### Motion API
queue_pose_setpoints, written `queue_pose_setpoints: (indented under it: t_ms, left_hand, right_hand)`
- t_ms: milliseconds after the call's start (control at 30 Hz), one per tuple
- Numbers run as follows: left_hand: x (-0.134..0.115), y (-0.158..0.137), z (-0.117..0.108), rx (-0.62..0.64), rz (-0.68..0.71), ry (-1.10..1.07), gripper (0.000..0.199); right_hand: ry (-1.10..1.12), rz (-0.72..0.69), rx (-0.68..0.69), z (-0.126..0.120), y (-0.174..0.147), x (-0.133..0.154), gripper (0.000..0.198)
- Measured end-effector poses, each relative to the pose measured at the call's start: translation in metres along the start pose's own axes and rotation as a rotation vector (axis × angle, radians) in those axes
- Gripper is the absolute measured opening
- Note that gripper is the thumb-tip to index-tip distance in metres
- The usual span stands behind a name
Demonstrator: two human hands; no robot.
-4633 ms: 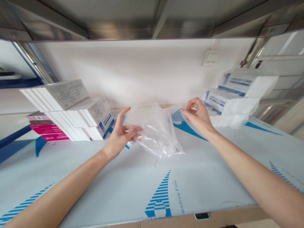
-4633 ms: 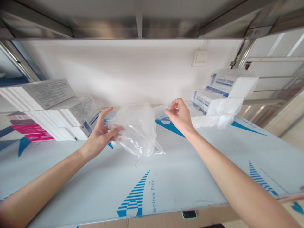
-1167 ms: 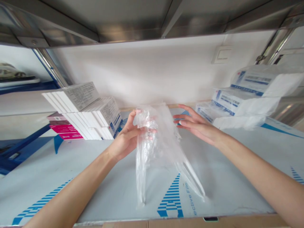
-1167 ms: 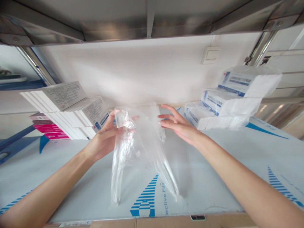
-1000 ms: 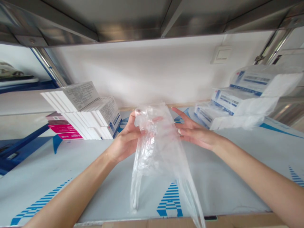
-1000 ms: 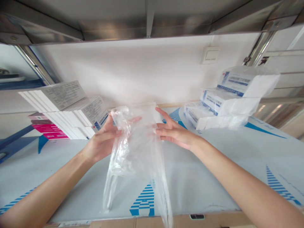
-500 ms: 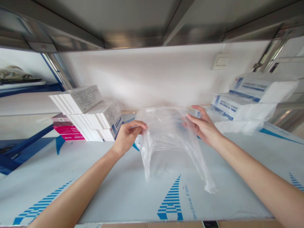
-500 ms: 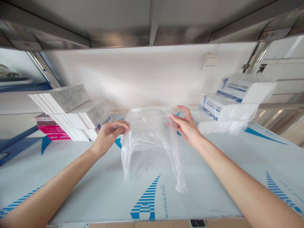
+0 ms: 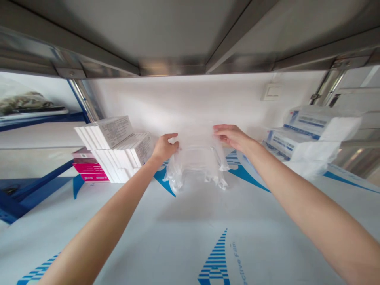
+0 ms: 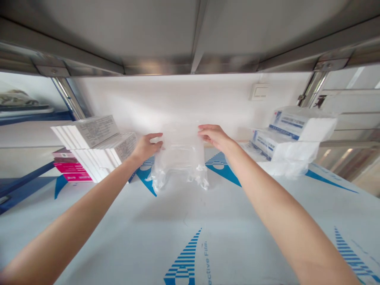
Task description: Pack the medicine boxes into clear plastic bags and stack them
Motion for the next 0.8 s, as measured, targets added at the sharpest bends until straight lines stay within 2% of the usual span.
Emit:
queue_pose_setpoints:
  t_ms: [200,300,367,467,567,667,800]
  left_hand:
    - [0.037,0.005,0.02,0.05,0.078,0.251,0.032]
    - [0.038,0.003,0.026,0.089,0.166,0.413,0.028]
    - [0.031,0.007,0.035,0.118,0.223,0.505,0.028]
    - [0.022,0.015,0.058,0.177,0.296,0.611,0.038]
    - [0.03,0.021,0.085,0.249,0.297,0.708,0.047]
    - [0.055,0.018,0.103,0.319,0.245,0.79,0.056]
    - [0.086,0.009,0.109,0.376,0.202,0.839,0.067]
  right_hand:
    - [-0.421,-0.046,0.016,0.021,0.007,-0.043,0.048]
    - [-0.637,-0.148,-0.038,0.026,0.004,-0.046,0.068]
    - [-0.757,-0.218,-0.05,0.037,0.003,-0.039,0.068]
    - [-0.911,-0.264,0.043,0.069,0.003,-0.039,0.055]
    - [-1.051,-0.215,0.145,0.098,0.0,-0.058,0.06]
    - [-1.151,-0.183,0.198,0.11,-0.004,-0.082,0.069]
    - [-1.202,-0.201,0.269,0.108,-0.007,-0.104,0.078]
Point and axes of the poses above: each hand's wrist, its own y-axis towards the middle knuckle, its own z-axis out of the palm, x = y × z, the point moved 10 cm from there along y, towards the middle knuckle, and after that the axes turned 8 degrees about -x, right-handed, at the moved point
